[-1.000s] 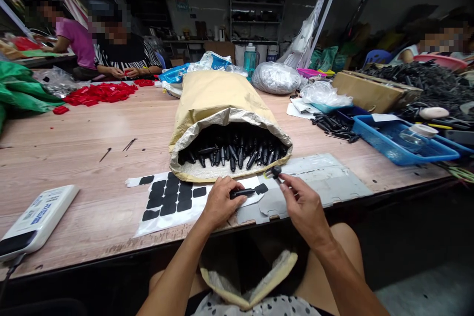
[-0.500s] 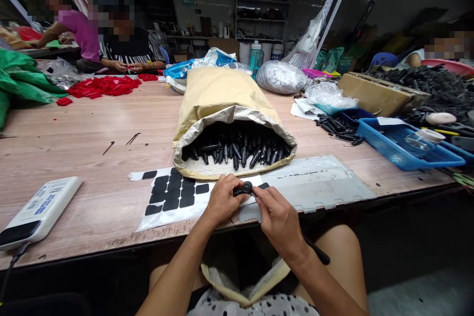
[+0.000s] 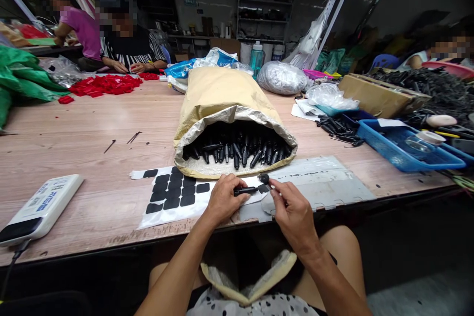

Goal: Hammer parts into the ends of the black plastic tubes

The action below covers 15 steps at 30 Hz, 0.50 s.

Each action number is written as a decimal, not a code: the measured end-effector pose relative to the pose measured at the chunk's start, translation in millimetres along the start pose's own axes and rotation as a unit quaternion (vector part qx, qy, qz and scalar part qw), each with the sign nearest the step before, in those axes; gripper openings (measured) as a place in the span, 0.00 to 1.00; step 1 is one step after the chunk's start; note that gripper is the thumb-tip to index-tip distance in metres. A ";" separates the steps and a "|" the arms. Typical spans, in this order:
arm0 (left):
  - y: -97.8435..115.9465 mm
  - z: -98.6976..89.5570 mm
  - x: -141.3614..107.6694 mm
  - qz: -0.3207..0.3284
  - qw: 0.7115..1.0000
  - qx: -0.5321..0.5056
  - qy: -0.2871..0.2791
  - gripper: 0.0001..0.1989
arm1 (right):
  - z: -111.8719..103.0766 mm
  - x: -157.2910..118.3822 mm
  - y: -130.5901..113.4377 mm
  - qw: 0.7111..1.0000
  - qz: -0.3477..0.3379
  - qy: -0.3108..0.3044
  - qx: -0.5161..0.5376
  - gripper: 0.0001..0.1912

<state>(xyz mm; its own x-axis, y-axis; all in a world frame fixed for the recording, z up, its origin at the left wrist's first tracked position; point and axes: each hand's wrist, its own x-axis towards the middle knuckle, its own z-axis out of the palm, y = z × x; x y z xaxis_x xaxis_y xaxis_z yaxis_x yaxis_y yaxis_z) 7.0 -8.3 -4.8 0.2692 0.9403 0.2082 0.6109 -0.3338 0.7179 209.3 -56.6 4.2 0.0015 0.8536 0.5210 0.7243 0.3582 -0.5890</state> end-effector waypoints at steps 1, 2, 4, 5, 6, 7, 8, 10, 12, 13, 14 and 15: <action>0.3 -0.4 -0.3 0.000 1.000 -0.001 -0.001 0.06 | -3.3 3.2 5.3 1.000 0.007 0.014 -0.012 0.17; 0.7 -0.8 -0.5 0.000 1.000 -0.003 -0.002 0.07 | -7.1 6.7 12.1 0.999 0.016 0.025 -0.030 0.17; 1.8 -1.6 -0.9 -0.003 1.000 -0.008 -0.004 0.08 | -14.6 13.1 30.0 0.994 0.043 0.041 -0.089 0.17; 2.3 -1.9 -1.0 -0.006 1.000 -0.010 -0.005 0.08 | -17.8 15.8 40.4 0.989 0.058 0.046 -0.126 0.16; 2.8 -2.1 -1.0 -0.008 1.000 -0.012 -0.006 0.08 | -20.4 18.0 51.2 0.982 0.070 0.051 -0.166 0.16; 3.3 -2.2 -1.0 -0.010 1.000 -0.013 -0.007 0.08 | -22.4 19.8 61.6 0.975 0.077 0.053 -0.202 0.15; 3.6 -2.3 -1.0 -0.011 1.000 -0.014 -0.008 0.08 | -23.6 21.1 71.2 0.967 0.083 0.054 -0.235 0.15; 4.0 -2.5 -0.8 -0.012 1.000 -0.016 -0.009 0.08 | -24.3 22.7 85.8 0.954 0.094 0.051 -0.279 0.14; 3.9 -3.0 -0.5 -0.012 1.000 -0.017 -0.009 0.09 | -23.1 23.5 92.7 0.946 0.102 0.050 -0.303 0.13; 3.7 -3.3 -0.3 -0.012 1.000 -0.018 -0.010 0.09 | -22.0 23.7 93.4 0.943 0.105 0.051 -0.312 0.13; 3.4 -3.7 -0.1 -0.012 1.000 -0.018 -0.011 0.09 | -20.8 23.9 92.5 0.940 0.108 0.052 -0.318 0.13; 3.1 -4.1 0.2 -0.012 1.000 -0.018 -0.012 0.09 | -19.5 24.1 90.7 0.939 0.110 0.055 -0.323 0.14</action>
<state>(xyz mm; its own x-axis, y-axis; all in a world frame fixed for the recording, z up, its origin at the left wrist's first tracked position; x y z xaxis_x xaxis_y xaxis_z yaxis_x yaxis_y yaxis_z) 5.8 -8.9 0.2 0.2739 0.9457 0.1750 0.5904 -0.3090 0.7456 288.5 -10.9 -24.7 0.2453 0.8229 0.5125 0.9649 -0.1557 -0.2117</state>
